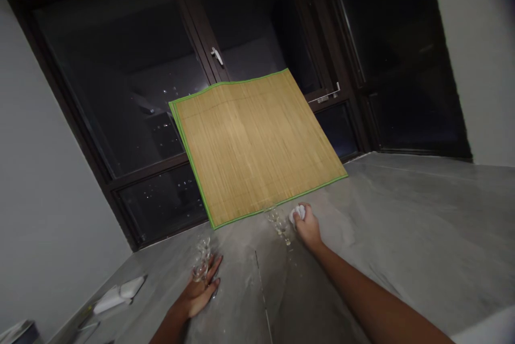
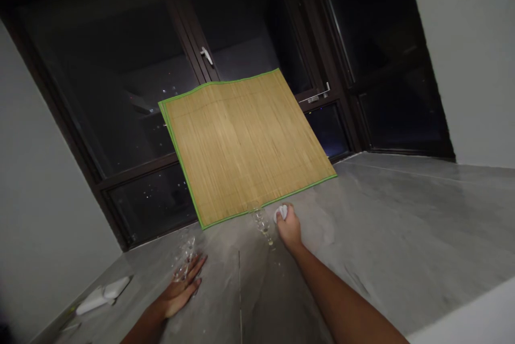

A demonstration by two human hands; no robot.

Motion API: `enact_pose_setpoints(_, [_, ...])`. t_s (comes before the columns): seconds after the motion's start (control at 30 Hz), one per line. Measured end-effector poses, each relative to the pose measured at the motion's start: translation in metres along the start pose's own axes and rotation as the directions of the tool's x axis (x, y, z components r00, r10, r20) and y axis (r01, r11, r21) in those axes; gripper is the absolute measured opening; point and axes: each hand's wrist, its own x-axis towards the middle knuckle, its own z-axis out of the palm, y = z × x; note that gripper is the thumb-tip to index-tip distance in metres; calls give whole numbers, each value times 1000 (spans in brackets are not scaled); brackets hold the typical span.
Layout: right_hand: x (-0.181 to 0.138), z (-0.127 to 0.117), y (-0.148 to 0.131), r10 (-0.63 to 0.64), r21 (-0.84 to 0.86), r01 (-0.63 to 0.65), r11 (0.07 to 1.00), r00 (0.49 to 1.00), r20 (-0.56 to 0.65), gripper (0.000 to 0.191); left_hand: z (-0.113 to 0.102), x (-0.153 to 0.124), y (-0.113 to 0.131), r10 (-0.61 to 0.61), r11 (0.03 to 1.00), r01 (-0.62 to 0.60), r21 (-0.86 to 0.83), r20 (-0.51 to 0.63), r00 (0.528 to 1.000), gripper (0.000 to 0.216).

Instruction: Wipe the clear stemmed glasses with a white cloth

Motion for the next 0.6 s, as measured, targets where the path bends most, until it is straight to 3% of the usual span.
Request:
enact_pose_setpoints(0.4, [1,1,2,-12,-2,12,1000,1000,8,45,-5,-11,-3,-16,999,16,29,-7,1000,66])
enact_pose_setpoints(0.6, [1,2,2,-8,11,8,1000,1000,9,44,-7,-29,-1,-13,1000,13,4,6,1000,68])
